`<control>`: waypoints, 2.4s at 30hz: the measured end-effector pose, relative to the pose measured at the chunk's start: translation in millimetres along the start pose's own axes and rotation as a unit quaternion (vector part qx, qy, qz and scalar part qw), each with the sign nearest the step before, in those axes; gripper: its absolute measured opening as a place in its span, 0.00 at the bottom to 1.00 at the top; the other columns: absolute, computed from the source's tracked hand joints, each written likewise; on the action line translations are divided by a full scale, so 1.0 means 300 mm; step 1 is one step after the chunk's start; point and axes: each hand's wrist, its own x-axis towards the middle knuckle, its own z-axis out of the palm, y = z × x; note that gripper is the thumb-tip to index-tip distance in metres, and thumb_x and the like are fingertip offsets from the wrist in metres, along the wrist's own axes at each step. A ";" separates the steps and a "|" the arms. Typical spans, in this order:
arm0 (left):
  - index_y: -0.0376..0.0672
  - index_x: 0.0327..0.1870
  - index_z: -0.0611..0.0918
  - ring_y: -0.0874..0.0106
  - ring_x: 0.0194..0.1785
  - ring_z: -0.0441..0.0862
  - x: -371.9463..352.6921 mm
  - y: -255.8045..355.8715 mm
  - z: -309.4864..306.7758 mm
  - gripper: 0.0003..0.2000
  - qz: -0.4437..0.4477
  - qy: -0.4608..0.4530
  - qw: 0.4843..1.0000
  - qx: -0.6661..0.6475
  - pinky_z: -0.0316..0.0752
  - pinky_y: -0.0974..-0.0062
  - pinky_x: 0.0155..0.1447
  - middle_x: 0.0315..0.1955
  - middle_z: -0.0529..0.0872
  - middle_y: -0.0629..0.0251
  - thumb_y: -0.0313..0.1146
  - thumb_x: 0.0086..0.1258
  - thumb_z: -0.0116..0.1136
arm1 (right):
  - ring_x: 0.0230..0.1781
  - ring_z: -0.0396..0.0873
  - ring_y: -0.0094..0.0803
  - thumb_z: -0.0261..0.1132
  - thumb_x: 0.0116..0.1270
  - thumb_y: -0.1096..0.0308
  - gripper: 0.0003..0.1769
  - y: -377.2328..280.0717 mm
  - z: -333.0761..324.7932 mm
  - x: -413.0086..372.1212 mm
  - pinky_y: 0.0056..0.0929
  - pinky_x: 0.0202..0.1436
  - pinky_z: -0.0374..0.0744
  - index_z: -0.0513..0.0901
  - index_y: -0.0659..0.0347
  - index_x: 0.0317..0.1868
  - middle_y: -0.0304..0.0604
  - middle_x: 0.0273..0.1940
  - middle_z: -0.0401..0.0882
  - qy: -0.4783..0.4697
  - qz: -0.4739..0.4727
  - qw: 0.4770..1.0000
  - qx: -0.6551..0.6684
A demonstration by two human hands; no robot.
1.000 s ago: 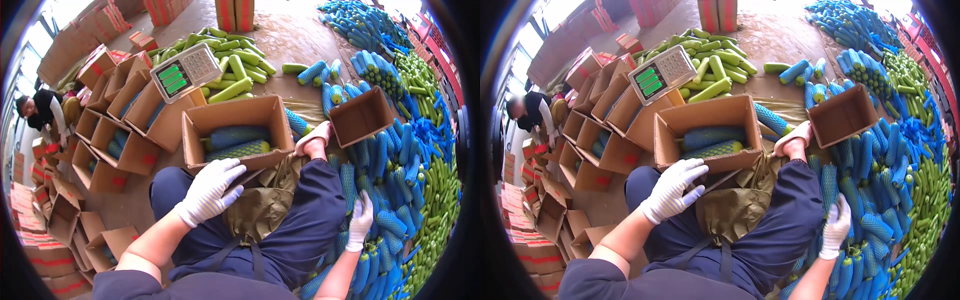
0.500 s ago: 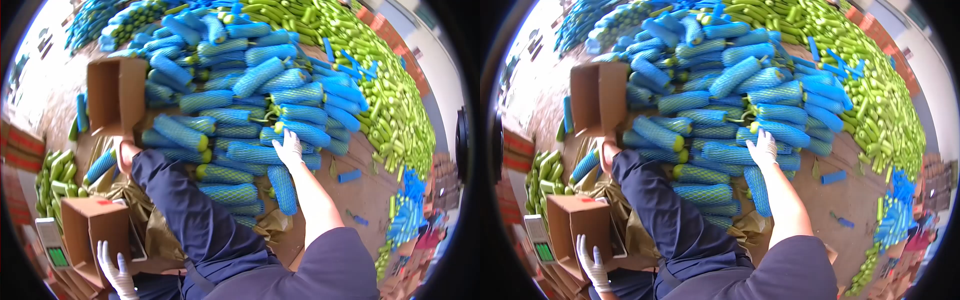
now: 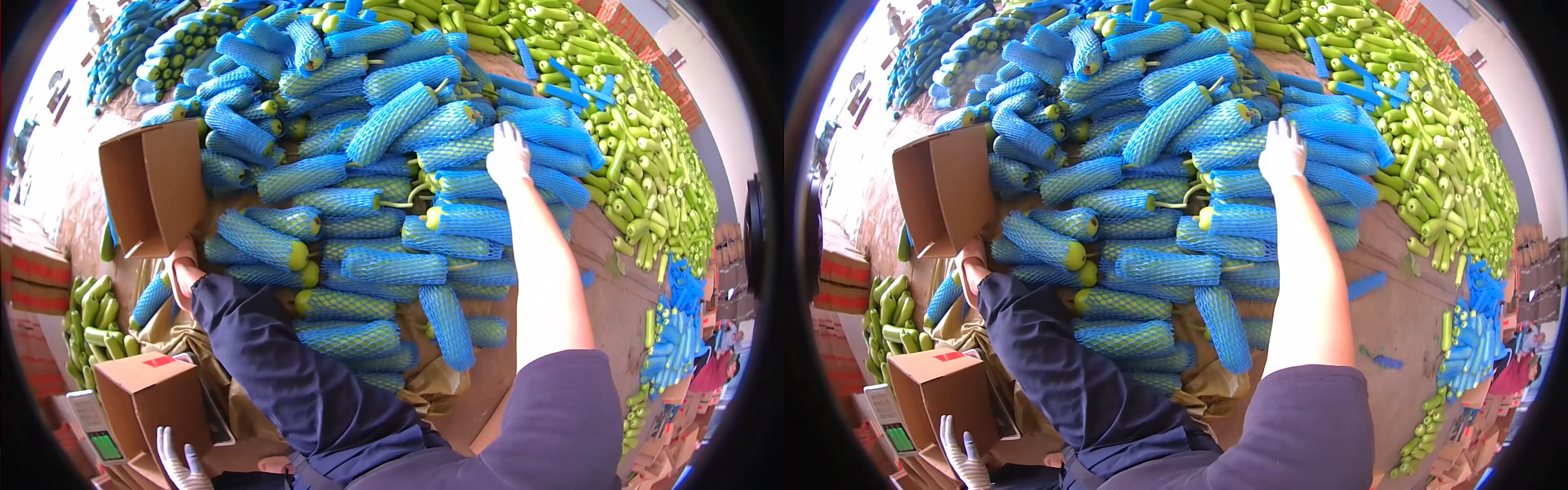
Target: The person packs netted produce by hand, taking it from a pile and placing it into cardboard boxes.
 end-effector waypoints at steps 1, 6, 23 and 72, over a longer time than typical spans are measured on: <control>0.33 0.63 0.75 0.52 0.67 0.72 -0.003 0.007 -0.004 0.22 -0.014 -0.010 1.000 0.005 0.64 0.60 0.72 0.63 0.75 0.45 0.37 0.74 0.56 | 0.73 0.62 0.44 0.58 0.64 0.68 0.27 0.008 -0.002 0.043 0.46 0.71 0.67 0.70 0.60 0.65 0.48 0.70 0.64 -0.054 -0.009 0.998 -0.032; 0.33 0.66 0.72 0.52 0.66 0.73 -0.043 -0.036 -0.011 0.24 -0.010 -0.033 0.999 0.028 0.66 0.61 0.70 0.64 0.74 0.45 0.36 0.73 0.58 | 0.58 0.74 0.41 0.68 0.57 0.65 0.31 -0.030 -0.007 0.133 0.42 0.62 0.74 0.73 0.59 0.62 0.48 0.54 0.75 -0.209 -0.126 0.958 -0.152; 0.37 0.69 0.71 0.61 0.72 0.66 -0.088 -0.146 0.048 0.22 -0.085 0.001 0.988 -0.132 0.55 0.65 0.77 0.68 0.72 0.56 0.32 0.76 0.51 | 0.39 0.83 0.35 0.77 0.48 0.57 0.32 0.034 -0.363 -0.276 0.34 0.45 0.80 0.79 0.65 0.51 0.50 0.41 0.84 -0.348 -0.025 0.859 0.374; 0.40 0.55 0.82 0.53 0.55 0.81 -0.371 -0.425 -0.150 0.18 -0.075 0.218 0.938 -0.260 0.76 0.60 0.61 0.52 0.84 0.53 0.29 0.63 0.63 | 0.44 0.79 0.47 0.77 0.48 0.60 0.39 -2.146 -1.623 -1.153 0.44 0.49 0.78 0.73 0.57 0.62 0.50 0.41 0.78 0.010 -0.817 0.505 0.278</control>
